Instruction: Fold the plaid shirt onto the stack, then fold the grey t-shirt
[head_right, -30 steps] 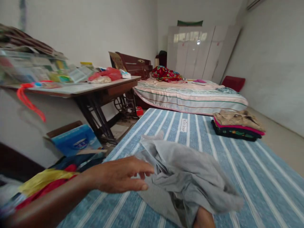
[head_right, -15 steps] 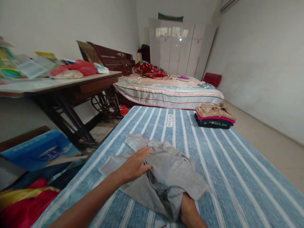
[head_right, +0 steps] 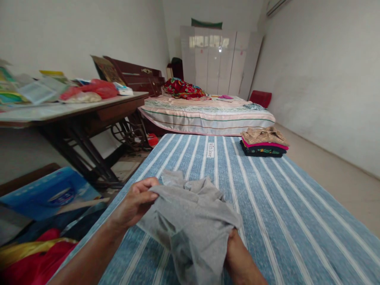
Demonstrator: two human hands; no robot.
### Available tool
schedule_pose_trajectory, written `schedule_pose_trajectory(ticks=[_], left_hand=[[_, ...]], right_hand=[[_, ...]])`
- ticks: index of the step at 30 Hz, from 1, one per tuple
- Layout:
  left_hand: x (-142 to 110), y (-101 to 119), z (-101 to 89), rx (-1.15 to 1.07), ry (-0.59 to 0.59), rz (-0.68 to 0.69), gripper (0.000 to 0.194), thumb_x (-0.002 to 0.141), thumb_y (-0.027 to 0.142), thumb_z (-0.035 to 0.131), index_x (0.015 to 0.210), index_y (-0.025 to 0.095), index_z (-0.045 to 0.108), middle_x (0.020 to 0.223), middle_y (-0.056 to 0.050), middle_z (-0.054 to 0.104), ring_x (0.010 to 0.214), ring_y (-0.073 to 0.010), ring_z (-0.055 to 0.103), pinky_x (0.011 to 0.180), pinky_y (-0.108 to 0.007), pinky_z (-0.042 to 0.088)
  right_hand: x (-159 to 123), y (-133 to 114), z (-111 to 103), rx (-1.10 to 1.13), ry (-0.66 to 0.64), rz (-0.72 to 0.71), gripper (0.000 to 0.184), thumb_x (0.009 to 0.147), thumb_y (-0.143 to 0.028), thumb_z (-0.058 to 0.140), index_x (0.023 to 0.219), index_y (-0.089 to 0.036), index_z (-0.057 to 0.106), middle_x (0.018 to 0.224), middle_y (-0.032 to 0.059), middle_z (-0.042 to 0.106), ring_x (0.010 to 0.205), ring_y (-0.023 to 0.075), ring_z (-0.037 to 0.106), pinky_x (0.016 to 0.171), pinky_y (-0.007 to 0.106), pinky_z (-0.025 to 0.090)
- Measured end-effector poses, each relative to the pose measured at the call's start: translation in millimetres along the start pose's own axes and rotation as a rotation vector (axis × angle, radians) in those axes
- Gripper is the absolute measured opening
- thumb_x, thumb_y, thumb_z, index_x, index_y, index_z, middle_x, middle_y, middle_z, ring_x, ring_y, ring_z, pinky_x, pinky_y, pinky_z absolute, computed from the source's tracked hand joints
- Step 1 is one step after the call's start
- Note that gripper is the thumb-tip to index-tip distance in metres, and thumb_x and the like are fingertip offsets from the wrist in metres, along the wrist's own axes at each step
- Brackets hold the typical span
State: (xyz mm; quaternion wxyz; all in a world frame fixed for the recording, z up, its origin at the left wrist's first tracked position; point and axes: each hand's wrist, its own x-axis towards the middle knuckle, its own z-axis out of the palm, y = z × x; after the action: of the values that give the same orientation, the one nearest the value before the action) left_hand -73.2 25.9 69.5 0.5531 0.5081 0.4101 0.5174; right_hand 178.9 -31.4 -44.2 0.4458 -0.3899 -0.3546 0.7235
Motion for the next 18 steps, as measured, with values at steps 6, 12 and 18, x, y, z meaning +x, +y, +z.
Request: schedule_pose_trajectory(ticks=[6,12,18], left_hand=[[-17.4,30.9,-34.5,-0.241,0.316,0.12,0.02,0.051,0.018,0.07,0.064,0.017,0.055,0.05,0.005,0.057,0.041,-0.0087,0.051,0.04,-0.017,0.042],[-37.4,6.8,-29.8,-0.321,0.24,-0.033,0.021,0.052,0.02,0.073,0.067,0.016,0.058,0.053,0.003,0.058,0.043,-0.0096,0.052,0.044,-0.019,0.045],[-63.2,6.9,-2.6,-0.372,-0.028,-0.167,0.024,0.053,0.031,0.076,0.065,0.015,0.064,0.054,0.0,0.059,0.047,-0.0117,0.053,0.046,-0.02,0.042]], right_hand=[[-10.1,-28.2,0.0,-0.061,-0.163,0.045,0.026,0.068,-0.038,0.075,0.086,-0.019,0.072,0.062,-0.0005,0.063,0.048,0.0097,0.051,0.052,0.021,0.043],[-2.0,-15.3,-26.5,-0.582,0.01,0.037,0.036,0.078,-0.045,0.056,0.095,-0.017,0.07,0.054,-0.0027,0.056,0.04,0.0104,0.046,0.039,0.02,0.033],[-1.9,-30.3,-44.4,-0.891,0.208,-0.193,0.037,0.08,-0.044,0.053,0.1,-0.017,0.069,0.074,0.0031,0.065,0.075,0.0208,0.06,0.063,0.028,0.046]])
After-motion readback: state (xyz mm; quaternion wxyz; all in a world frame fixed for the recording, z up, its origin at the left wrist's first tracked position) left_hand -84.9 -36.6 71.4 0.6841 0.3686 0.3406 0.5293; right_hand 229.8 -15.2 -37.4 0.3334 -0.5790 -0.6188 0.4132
